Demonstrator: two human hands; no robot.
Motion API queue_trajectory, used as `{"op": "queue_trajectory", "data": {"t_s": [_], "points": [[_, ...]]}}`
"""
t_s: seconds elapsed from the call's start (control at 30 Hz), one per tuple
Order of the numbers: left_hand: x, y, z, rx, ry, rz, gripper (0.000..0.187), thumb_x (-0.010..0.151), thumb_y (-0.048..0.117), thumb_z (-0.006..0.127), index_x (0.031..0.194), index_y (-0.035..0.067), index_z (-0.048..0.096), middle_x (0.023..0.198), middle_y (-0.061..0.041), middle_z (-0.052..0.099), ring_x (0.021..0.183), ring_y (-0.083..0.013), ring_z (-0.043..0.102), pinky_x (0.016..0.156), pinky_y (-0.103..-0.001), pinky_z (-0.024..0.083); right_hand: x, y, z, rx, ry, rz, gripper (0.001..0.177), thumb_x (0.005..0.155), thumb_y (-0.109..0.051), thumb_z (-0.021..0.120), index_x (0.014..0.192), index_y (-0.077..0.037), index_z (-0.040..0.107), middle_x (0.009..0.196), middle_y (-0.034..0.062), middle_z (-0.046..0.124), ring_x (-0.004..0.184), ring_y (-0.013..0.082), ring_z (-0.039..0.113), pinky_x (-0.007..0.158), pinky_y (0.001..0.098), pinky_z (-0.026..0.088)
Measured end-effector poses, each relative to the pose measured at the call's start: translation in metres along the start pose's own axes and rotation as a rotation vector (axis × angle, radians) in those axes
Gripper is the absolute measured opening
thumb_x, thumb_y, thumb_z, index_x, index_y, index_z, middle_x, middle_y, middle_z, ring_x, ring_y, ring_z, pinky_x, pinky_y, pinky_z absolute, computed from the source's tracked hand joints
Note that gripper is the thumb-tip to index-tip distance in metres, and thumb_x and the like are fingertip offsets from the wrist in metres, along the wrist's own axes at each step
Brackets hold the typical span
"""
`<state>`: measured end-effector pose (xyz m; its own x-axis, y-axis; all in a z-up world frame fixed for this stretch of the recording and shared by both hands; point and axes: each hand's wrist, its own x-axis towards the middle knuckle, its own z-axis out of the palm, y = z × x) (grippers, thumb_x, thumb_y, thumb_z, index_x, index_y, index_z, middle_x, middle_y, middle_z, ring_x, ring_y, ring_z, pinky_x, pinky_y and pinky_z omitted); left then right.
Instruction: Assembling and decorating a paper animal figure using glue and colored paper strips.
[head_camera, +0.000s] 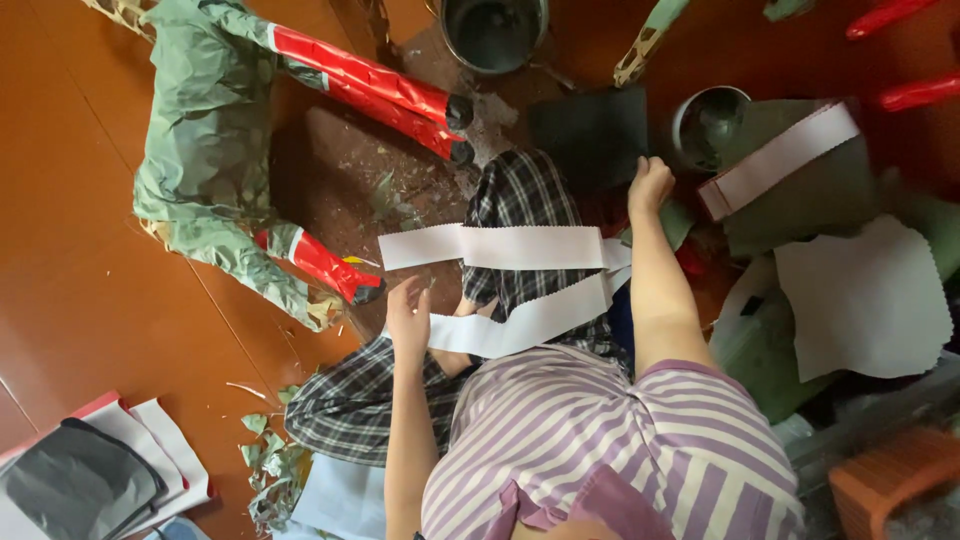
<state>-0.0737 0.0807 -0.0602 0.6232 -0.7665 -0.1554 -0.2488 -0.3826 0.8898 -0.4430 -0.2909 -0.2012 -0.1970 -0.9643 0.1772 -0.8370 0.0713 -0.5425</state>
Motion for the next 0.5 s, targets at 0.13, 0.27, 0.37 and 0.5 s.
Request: {"op": "queue_trajectory", "data": {"t_s": [0.13,0.27,0.37,0.5], "points": [[-0.013,-0.009,-0.012,0.008,0.029,-0.050,0.035,0.094,0.010,0.070,0.127,0.002,0.064,0.119,-0.015,0.065,0.106,-0.0243,0.069,0.090,-0.034,0.058,0.001,0.011,0.006,-0.066,-0.041,-0.186,0.018,0.098,-0.010,0.075,0.086,0.003,0.071,0.086,0.0309,0.067,0.083,0.0507,0.064,0.073,0.0577,0.049],[-0.022,-0.008,-0.022,-0.028,0.017,-0.155,0.033,0.095,0.011,0.069,0.126,0.001,0.064,0.118,-0.014,0.065,0.105,-0.0231,0.070,0.088,-0.034,0.058,-0.002,-0.003,-0.003,-0.110,0.076,-0.298,0.014,0.088,-0.001,0.070,0.101,0.006,0.070,0.089,0.0308,0.067,0.084,0.0492,0.065,0.072,0.0536,0.052],[-0.027,-0.017,-0.024,-0.051,0.012,-0.188,0.031,0.096,0.011,0.068,0.125,0.001,0.065,0.115,-0.014,0.066,0.102,-0.0234,0.070,0.087,-0.034,0.058,-0.003,-0.003,-0.003,0.009,0.028,-0.181,0.036,0.093,0.003,0.061,0.128,0.006,0.064,0.099,0.0299,0.070,0.090,0.0442,0.069,0.077,0.0500,0.054],[-0.031,-0.016,-0.026,-0.066,-0.002,-0.176,0.029,0.096,0.011,0.067,0.124,0.002,0.066,0.111,-0.013,0.069,0.099,-0.0224,0.072,0.086,-0.034,0.057,-0.007,-0.041,-0.040,-0.068,-0.141,-0.013,0.045,0.100,-0.001,0.060,0.144,0.001,0.056,0.103,0.0320,0.071,0.096,0.0444,0.070,0.083,0.0512,0.054]]}}
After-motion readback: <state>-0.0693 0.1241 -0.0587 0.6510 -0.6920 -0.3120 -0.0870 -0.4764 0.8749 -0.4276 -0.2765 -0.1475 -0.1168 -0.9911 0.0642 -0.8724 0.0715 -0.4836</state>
